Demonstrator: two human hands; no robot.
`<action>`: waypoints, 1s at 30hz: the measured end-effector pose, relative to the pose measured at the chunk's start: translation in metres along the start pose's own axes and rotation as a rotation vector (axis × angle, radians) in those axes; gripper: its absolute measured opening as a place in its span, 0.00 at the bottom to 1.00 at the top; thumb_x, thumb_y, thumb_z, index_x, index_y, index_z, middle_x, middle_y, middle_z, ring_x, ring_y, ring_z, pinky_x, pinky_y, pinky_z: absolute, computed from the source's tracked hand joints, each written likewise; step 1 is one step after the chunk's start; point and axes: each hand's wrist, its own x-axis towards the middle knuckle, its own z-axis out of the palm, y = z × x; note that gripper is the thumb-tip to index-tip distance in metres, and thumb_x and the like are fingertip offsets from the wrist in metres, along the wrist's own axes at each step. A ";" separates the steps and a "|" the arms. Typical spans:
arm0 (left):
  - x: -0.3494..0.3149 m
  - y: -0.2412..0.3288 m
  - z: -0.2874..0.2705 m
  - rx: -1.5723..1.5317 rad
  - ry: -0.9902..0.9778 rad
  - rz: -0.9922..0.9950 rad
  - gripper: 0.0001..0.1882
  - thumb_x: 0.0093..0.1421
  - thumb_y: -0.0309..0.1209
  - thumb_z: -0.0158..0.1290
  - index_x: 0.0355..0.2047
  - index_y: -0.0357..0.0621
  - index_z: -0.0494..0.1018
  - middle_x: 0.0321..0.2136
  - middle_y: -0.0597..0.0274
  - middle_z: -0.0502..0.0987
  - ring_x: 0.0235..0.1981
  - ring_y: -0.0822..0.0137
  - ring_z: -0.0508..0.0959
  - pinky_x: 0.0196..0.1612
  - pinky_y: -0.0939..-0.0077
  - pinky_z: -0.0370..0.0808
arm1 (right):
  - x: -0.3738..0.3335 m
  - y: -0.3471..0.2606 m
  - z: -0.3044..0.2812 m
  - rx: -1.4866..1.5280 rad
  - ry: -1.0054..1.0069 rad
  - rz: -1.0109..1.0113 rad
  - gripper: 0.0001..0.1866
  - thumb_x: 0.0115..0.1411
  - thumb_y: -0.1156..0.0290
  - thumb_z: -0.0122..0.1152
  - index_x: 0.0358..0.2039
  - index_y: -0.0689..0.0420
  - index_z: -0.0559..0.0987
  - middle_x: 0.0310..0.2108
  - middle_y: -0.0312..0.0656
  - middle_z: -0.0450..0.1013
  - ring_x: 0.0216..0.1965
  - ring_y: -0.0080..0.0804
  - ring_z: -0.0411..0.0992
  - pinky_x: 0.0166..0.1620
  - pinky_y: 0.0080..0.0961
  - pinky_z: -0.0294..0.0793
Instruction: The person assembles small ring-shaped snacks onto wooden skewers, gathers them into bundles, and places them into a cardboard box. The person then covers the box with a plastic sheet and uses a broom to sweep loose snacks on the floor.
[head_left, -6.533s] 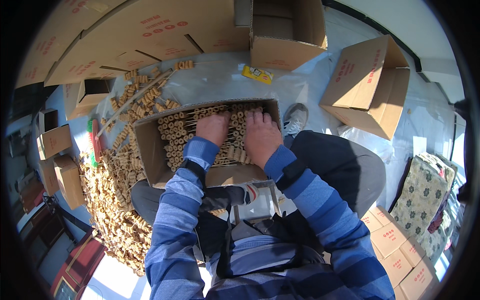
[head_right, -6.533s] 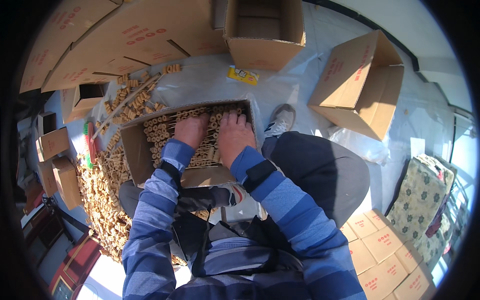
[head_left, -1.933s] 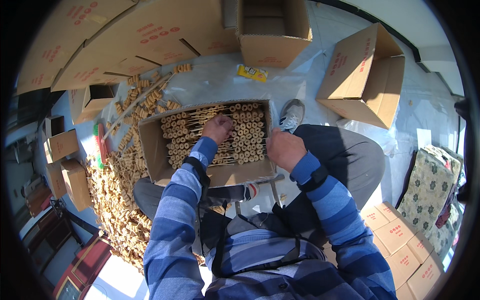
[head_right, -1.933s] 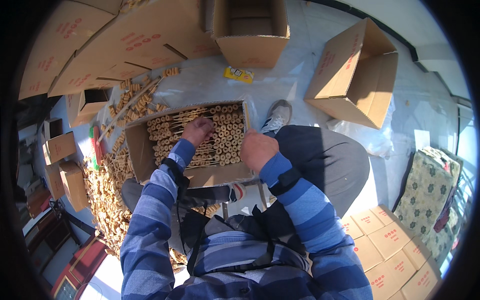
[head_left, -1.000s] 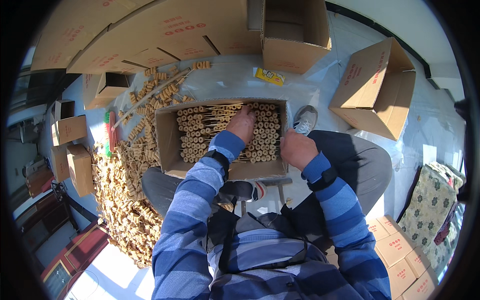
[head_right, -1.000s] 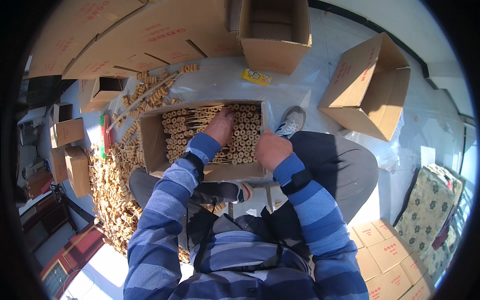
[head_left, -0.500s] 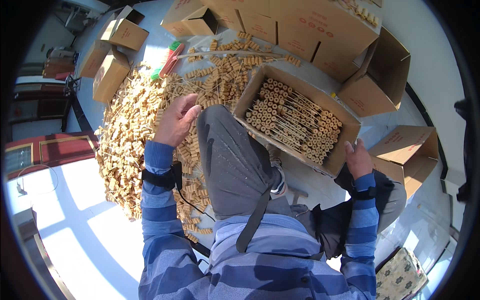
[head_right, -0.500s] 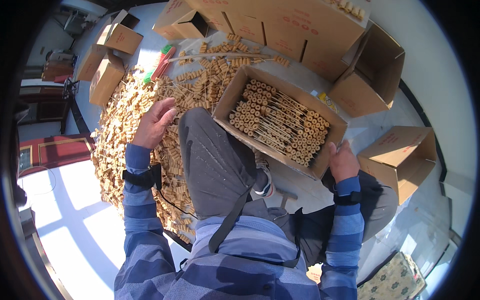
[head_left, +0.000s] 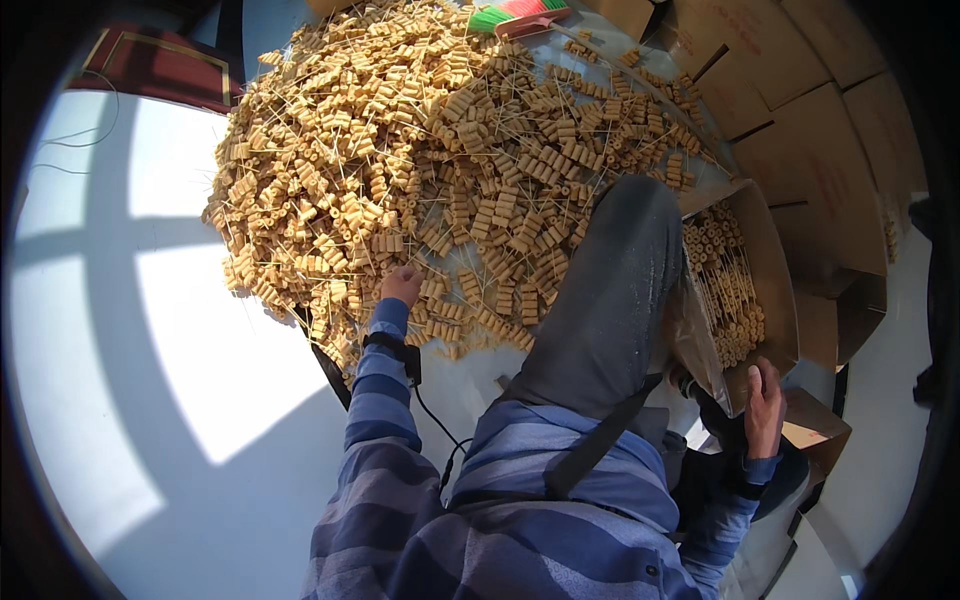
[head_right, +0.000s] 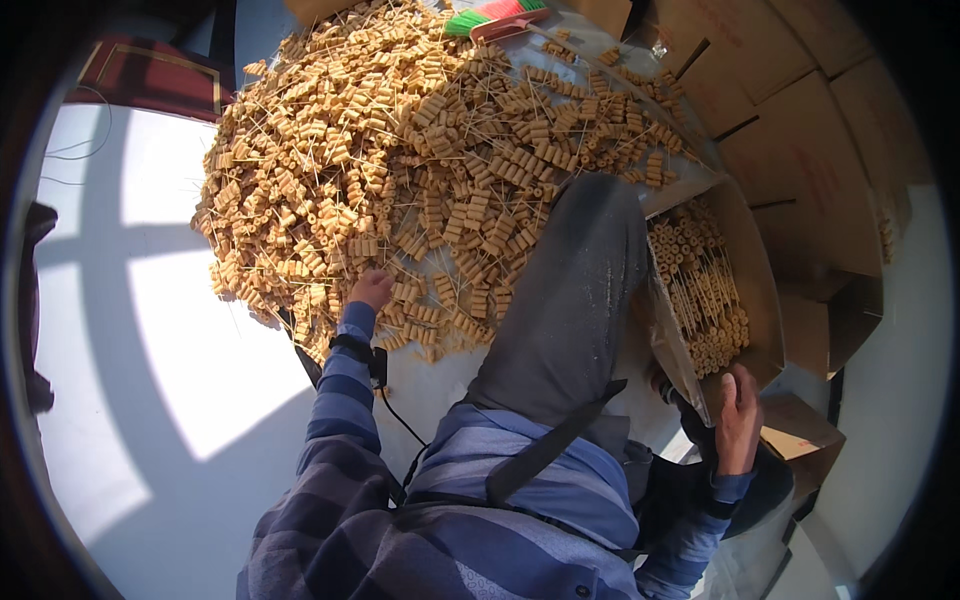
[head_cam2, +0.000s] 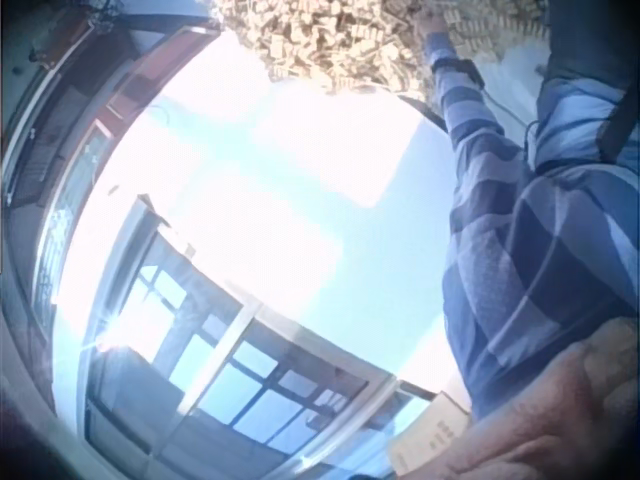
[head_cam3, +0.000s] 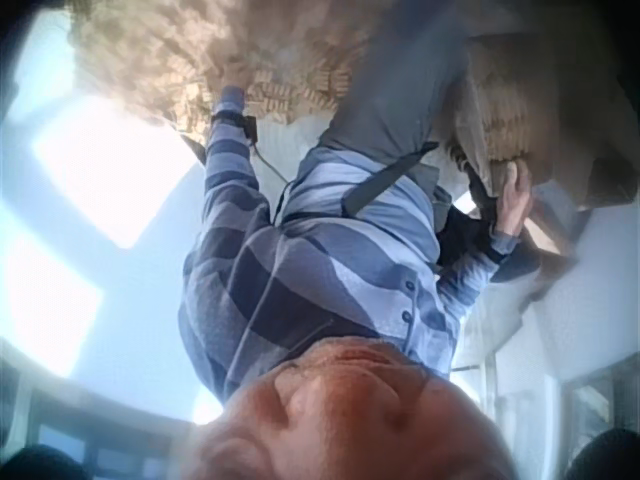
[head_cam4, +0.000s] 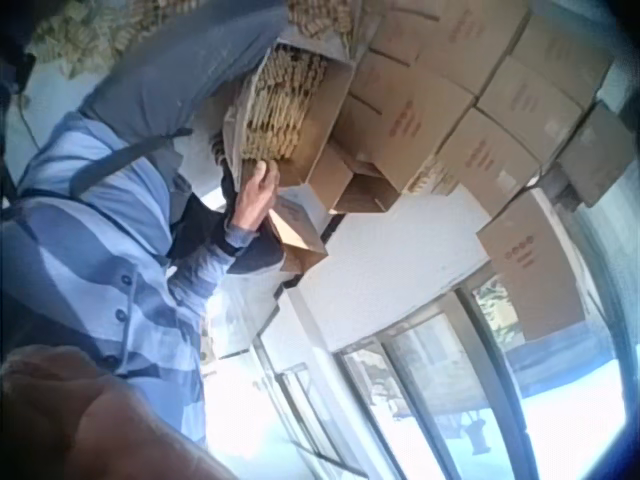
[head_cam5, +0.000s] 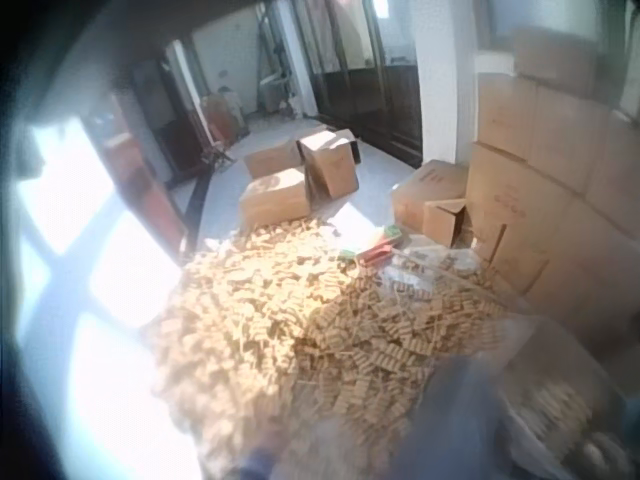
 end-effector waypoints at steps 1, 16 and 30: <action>0.000 0.003 0.005 0.033 -0.008 -0.013 0.27 0.62 0.44 0.59 0.55 0.40 0.75 0.50 0.49 0.80 0.48 0.56 0.81 0.53 0.63 0.77 | 0.002 -0.009 0.000 0.024 -0.009 -0.003 0.19 0.70 0.63 0.54 0.55 0.63 0.75 0.51 0.53 0.76 0.54 0.43 0.74 0.57 0.31 0.70; -0.026 0.152 0.152 -0.277 -0.210 -0.084 0.46 0.61 0.44 0.60 0.72 0.42 0.49 0.43 0.40 0.81 0.43 0.47 0.83 0.44 0.54 0.82 | -0.010 -0.049 0.019 -0.137 -0.179 0.112 0.19 0.69 0.64 0.56 0.56 0.63 0.75 0.51 0.51 0.77 0.53 0.41 0.75 0.56 0.29 0.71; -0.007 0.207 0.157 0.034 -0.162 -0.236 0.57 0.52 0.47 0.67 0.70 0.36 0.43 0.50 0.36 0.77 0.47 0.43 0.81 0.49 0.53 0.80 | -0.025 -0.021 0.024 -0.245 -0.225 0.124 0.17 0.70 0.65 0.54 0.55 0.60 0.75 0.48 0.51 0.76 0.50 0.42 0.75 0.54 0.34 0.73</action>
